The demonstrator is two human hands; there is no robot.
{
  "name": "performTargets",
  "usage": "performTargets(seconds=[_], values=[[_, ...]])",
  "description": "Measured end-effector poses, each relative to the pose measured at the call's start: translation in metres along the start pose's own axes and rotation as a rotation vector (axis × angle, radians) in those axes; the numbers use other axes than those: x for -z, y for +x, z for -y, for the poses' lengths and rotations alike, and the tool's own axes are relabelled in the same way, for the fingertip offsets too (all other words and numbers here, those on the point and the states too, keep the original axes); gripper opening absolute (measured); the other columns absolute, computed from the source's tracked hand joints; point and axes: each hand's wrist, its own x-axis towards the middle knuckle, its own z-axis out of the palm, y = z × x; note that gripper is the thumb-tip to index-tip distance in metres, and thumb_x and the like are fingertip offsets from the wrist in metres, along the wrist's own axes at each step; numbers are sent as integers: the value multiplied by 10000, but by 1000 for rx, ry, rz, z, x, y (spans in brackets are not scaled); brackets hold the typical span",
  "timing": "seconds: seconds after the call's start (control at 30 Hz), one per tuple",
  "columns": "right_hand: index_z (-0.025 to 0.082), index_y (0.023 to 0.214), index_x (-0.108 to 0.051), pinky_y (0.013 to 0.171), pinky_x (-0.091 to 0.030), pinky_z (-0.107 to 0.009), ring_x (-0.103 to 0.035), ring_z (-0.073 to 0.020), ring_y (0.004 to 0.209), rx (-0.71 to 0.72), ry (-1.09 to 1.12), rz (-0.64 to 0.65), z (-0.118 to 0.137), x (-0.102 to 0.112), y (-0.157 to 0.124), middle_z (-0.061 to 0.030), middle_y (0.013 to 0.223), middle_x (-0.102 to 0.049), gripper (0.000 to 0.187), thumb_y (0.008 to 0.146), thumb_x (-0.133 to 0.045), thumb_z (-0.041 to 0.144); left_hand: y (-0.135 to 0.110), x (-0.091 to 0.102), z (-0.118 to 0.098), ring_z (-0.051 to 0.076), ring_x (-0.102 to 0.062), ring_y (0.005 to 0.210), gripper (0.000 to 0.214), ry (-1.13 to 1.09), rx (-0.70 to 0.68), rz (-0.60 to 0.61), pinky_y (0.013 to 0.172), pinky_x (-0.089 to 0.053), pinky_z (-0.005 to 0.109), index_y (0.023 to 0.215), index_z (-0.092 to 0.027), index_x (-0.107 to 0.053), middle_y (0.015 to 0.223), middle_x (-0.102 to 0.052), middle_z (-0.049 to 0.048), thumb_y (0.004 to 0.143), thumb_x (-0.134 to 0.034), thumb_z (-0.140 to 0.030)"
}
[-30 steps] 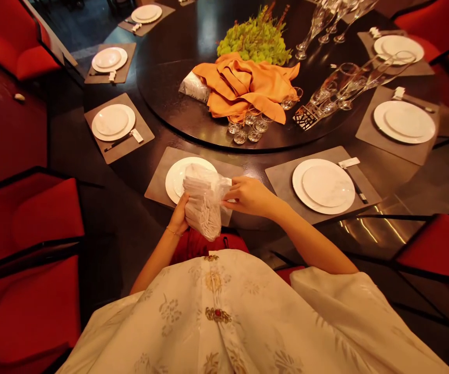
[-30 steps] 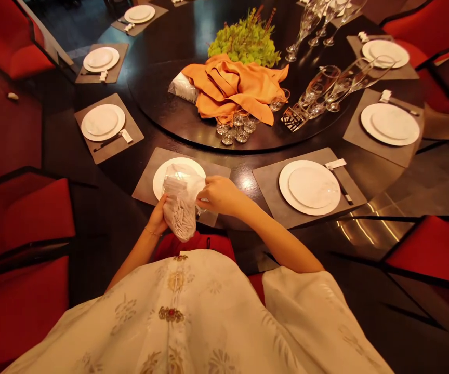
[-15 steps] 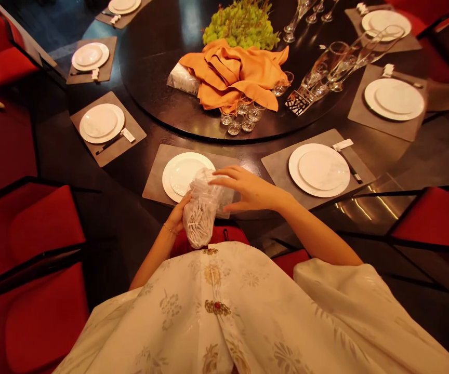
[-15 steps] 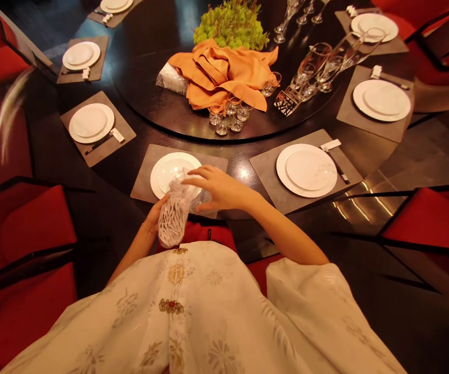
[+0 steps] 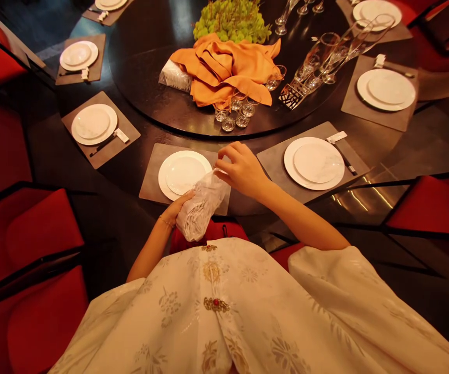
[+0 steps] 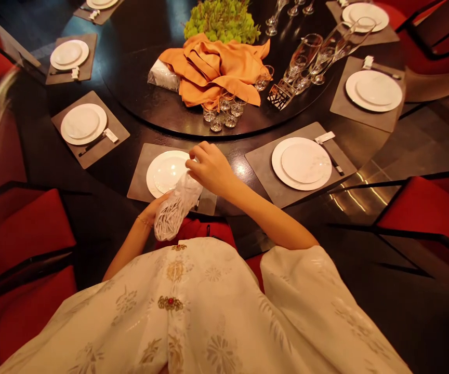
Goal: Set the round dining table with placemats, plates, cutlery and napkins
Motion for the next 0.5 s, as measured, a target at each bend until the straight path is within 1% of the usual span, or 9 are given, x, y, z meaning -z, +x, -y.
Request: performTargets(seconds=[0.07,0.1,0.17,0.23,0.27,0.33,0.4,0.43,0.5], values=[[187,845,-583,739,-357,-363,-449,-205,880,-11,-18,-74,6,-3,-7,-86,897,-550,199,890,-401,253,-1,-1,1,184,-632,850,323,-45,23,-8,876,-460,322,1121,-118,-573,936,-678,65,811,-540,-205],[182,836,-573,730,-368,-348,-458,-193,856,20,-6,-75,9,-5,-12,-81,864,-549,204,896,-388,244,-3,-3,2,180,-632,837,311,-66,31,-11,864,-464,311,1115,-115,-576,916,-681,61,818,-529,-196],[170,815,-560,710,-388,-314,-480,-169,808,131,41,-4,13,-7,-20,-69,804,-553,231,908,-359,236,-5,-6,2,166,-631,812,297,-96,39,-19,843,-468,286,1110,-109,-577,884,-685,51,825,-508,-161],[155,808,-563,694,-401,-284,-504,-151,778,227,75,120,14,-10,-28,-66,776,-569,267,917,-333,237,-7,-9,2,162,-631,788,291,-103,52,-34,829,-471,279,1101,-98,-582,846,-688,46,827,-491,-137],[147,813,-571,684,-404,-273,-516,-145,763,243,75,183,14,-12,-30,-67,765,-580,282,920,-325,238,-7,-9,2,165,-633,786,292,-97,53,-40,827,-472,283,1098,-97,-584,832,-688,45,824,-487,-127],[134,870,-592,663,-404,-256,-541,-137,738,214,48,297,14,-14,-34,-68,765,-610,287,919,-327,232,-6,-9,2,176,-637,797,297,-79,43,-43,828,-476,291,1088,-102,-592,815,-690,40,808,-493,-109],[139,1014,-587,648,-402,-244,-566,-137,747,133,15,378,16,-15,-36,-75,849,-645,272,911,-357,241,-5,-8,3,179,-639,828,306,-77,24,-34,836,-477,289,1088,-119,-596,836,-690,35,794,-510,-111],[150,1109,-556,643,-402,-241,-578,-142,768,79,0,405,18,-15,-37,-81,928,-651,290,904,-382,259,-4,-7,3,178,-638,837,305,-81,19,-33,838,-477,287,1087,-126,-597,850,-690,35,792,-521,-125],[181,1273,-444,634,-401,-242,-593,-161,813,-36,-30,447,23,-13,-36,-96,1096,-618,414,883,-433,318,-3,-4,2,180,-639,832,300,-85,32,-31,835,-481,295,1084,-127,-597,874,-688,46,792,-546,-172]])
